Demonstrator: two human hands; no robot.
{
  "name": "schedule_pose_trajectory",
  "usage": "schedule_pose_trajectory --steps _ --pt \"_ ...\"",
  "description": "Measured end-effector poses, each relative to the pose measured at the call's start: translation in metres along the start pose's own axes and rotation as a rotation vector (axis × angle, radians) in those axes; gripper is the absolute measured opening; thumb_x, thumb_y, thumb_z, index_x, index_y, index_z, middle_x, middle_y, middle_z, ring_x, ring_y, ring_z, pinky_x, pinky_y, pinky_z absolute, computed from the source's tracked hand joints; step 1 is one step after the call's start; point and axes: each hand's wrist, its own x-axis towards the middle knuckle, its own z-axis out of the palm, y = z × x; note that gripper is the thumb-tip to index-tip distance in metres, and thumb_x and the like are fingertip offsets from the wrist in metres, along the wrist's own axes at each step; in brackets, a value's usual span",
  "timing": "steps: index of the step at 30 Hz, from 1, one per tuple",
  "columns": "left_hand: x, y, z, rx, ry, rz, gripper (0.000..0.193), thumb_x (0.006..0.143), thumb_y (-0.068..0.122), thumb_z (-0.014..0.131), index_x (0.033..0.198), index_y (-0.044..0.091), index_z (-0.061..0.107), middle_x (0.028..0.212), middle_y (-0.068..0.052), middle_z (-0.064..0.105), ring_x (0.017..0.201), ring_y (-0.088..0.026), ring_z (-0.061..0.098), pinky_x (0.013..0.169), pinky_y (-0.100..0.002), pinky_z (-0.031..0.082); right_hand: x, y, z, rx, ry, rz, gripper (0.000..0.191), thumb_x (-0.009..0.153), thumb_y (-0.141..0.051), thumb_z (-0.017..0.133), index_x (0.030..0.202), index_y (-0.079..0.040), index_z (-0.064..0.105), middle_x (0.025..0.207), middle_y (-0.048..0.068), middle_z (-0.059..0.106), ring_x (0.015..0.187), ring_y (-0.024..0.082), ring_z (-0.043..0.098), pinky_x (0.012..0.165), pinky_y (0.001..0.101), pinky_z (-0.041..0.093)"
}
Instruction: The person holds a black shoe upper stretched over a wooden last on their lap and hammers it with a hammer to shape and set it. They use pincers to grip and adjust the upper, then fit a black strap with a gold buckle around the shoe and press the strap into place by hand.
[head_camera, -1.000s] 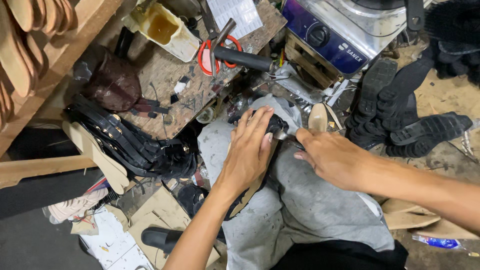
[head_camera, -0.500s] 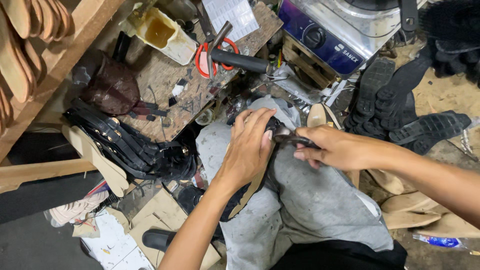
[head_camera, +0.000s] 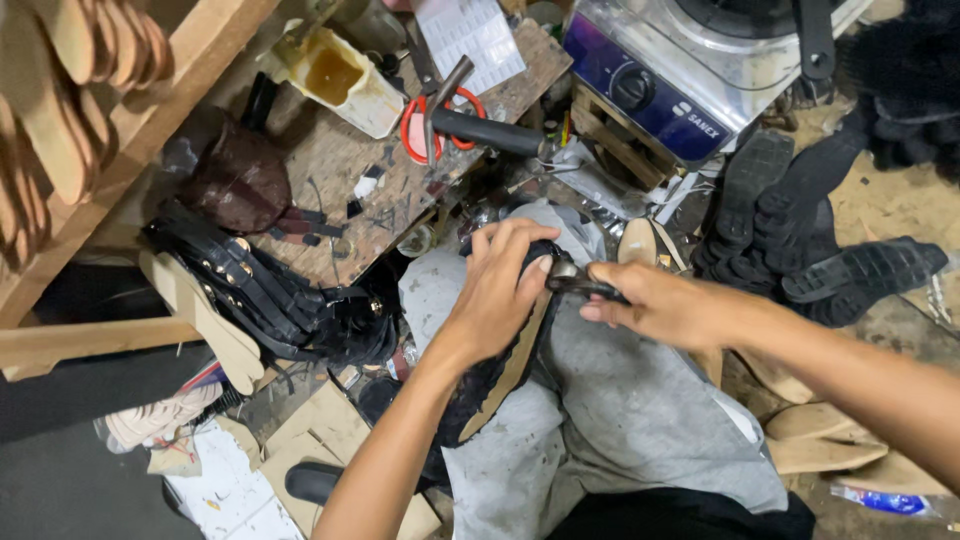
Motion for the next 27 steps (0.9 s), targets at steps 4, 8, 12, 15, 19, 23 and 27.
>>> schedule_pose_trajectory --steps 4,8,12,15,19,23,27 --pt "0.000 0.000 -0.004 -0.021 -0.046 -0.073 0.026 0.096 0.018 0.063 0.121 0.011 0.061 0.124 -0.011 0.058 0.125 -0.036 0.045 0.108 -0.051 0.036 -0.009 0.002 0.026 -0.267 0.071 0.123 0.034 0.099 -0.038 0.056 0.106 -0.004 0.053 0.082 0.024 0.064 0.076 0.041 0.063 0.073 0.0464 0.052" --pt "-0.005 0.003 -0.005 0.096 -0.041 0.015 0.029 0.097 0.019 0.060 0.124 0.009 0.057 0.128 -0.013 0.056 0.126 -0.040 0.044 0.103 -0.055 0.036 -0.030 -0.013 0.033 -0.231 -0.156 -0.225 0.044 0.099 -0.044 0.058 0.113 -0.002 0.060 0.101 0.023 0.068 0.093 0.042 0.066 0.080 0.0465 0.053" --pt "-0.007 -0.001 -0.011 0.168 -0.055 0.039 0.031 0.099 0.019 0.058 0.128 0.006 0.055 0.132 -0.015 0.053 0.128 -0.044 0.043 0.104 -0.058 0.037 -0.027 -0.039 -0.007 -0.073 -0.193 -0.429 0.043 0.106 -0.041 0.051 0.124 -0.005 0.067 0.113 0.011 0.075 0.100 0.029 0.073 0.086 0.0385 0.055" --pt "-0.009 -0.001 -0.017 0.140 -0.040 0.047 0.036 0.103 0.020 0.060 0.136 0.007 0.053 0.140 -0.012 0.053 0.133 -0.042 0.045 0.114 -0.057 0.037 0.030 -0.052 -0.043 0.068 0.300 -0.395 0.032 0.103 -0.031 0.055 0.104 -0.001 0.066 0.097 0.008 0.072 0.086 0.019 0.070 0.082 0.0328 0.058" --pt "-0.027 0.010 -0.017 0.155 0.070 -0.018 0.092 0.076 0.029 0.082 0.150 -0.001 0.037 0.152 -0.025 0.035 0.137 -0.051 0.030 0.107 -0.059 0.027 0.143 -0.050 -0.051 -0.475 0.800 -0.395 0.031 0.091 -0.014 0.071 0.118 0.000 0.063 0.108 0.019 0.065 0.104 0.036 0.063 0.089 0.0482 0.051" --pt "-0.050 0.009 -0.023 -0.080 0.042 -0.175 0.093 0.075 0.020 0.087 0.154 0.007 0.040 0.157 -0.020 0.038 0.146 -0.039 0.038 0.119 -0.046 0.034 0.197 -0.048 -0.036 -0.789 0.698 -0.179 0.052 0.077 -0.012 0.077 0.123 0.002 0.058 0.112 0.027 0.061 0.106 0.045 0.059 0.083 0.0530 0.051" --pt "-0.063 -0.007 -0.032 -0.378 0.068 -0.151 0.091 0.079 0.018 0.086 0.158 0.005 0.042 0.156 -0.020 0.052 0.147 -0.030 0.051 0.121 -0.038 0.039 0.199 -0.055 -0.041 -0.675 0.610 -0.035 0.040 0.089 -0.020 0.075 0.121 -0.003 0.059 0.110 0.022 0.066 0.110 0.042 0.063 0.088 0.0554 0.050"
